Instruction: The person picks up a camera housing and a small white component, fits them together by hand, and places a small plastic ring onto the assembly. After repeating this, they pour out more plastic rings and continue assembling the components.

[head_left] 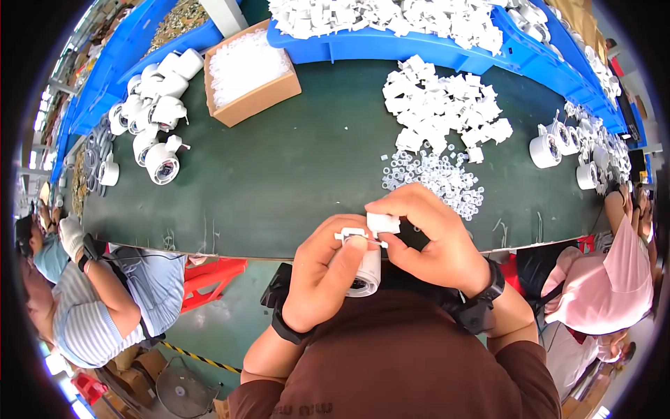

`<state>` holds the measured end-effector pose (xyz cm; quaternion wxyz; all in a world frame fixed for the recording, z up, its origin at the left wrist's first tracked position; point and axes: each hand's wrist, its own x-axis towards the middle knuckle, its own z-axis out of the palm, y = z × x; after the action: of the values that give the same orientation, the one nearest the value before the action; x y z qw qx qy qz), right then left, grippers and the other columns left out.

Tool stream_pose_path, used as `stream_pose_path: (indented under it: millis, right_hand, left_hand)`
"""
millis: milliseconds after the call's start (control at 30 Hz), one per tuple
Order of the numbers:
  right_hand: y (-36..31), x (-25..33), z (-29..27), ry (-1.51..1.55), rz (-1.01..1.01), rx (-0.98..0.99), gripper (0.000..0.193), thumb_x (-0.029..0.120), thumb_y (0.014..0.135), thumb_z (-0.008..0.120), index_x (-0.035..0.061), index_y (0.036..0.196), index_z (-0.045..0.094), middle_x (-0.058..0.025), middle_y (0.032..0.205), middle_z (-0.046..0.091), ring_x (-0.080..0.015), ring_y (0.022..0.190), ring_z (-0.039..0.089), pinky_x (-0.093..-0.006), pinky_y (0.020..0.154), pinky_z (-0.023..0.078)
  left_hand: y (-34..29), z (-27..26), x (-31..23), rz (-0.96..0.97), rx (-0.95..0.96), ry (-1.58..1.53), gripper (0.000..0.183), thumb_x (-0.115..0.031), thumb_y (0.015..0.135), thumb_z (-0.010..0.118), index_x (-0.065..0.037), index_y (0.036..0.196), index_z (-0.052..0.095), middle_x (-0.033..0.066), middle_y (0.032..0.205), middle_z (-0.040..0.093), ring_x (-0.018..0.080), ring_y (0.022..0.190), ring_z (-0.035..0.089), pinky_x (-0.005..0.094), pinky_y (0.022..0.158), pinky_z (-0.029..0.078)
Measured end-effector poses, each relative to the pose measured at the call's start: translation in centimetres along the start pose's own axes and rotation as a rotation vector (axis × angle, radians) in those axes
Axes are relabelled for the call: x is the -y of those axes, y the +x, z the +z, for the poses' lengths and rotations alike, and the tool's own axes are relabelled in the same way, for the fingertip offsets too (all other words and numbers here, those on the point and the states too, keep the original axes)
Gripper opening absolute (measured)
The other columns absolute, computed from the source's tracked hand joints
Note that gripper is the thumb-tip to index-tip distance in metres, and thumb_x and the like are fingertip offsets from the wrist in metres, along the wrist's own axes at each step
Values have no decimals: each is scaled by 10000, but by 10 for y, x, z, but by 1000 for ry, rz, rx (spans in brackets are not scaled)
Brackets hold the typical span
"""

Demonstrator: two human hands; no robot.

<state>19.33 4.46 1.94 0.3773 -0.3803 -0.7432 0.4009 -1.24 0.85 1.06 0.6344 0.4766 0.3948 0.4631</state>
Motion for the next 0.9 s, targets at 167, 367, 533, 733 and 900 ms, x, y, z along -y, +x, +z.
stream_pose_path:
  millis: [167, 367, 533, 733, 900]
  right_hand:
    - [6, 6, 6, 97, 134, 27, 375, -81, 880, 674, 38, 1235, 643, -82, 1138, 674, -165, 1044, 656, -316, 909, 534]
    - [12, 23, 26, 560, 339, 76, 346, -69, 914, 667, 17, 1246, 621, -87, 1176, 707, -171, 1111, 684, -330, 965, 526]
    - [13, 16, 45, 379, 217, -63, 345, -72, 928, 674, -1, 1261, 617, -99, 1166, 705, -155, 1107, 676, -304, 957, 530]
    - [11, 12, 55, 457, 221, -170, 280, -35, 911, 711, -17, 1183, 646, -103, 1095, 725, -137, 1034, 684, -291, 933, 548]
    - [6, 11, 62, 366, 191, -260, 271, -42, 876, 743, -21, 1137, 672, -114, 1071, 723, -154, 1000, 684, -296, 882, 545]
  left_hand:
    - [-1, -5, -1, 196, -186, 415, 126, -83, 994, 578, -5, 1040, 664, 126, 1068, 697, 264, 923, 629, 373, 872, 480]
    - [8, -6, 11, 382, -425, 711, 159, -68, 965, 580, -15, 1089, 665, 140, 1077, 699, 303, 931, 615, 387, 853, 457]
    - [8, -2, 9, 378, -412, 798, 277, -60, 970, 512, 3, 1208, 639, 163, 1133, 679, 320, 969, 589, 408, 880, 457]
    - [9, -2, 16, 431, -398, 848, 333, -122, 973, 444, 17, 1207, 636, 162, 1125, 676, 340, 969, 585, 422, 882, 454]
    - [11, -2, 20, 473, -393, 876, 349, -196, 986, 424, 9, 1168, 640, 155, 1112, 677, 345, 949, 586, 428, 863, 446]
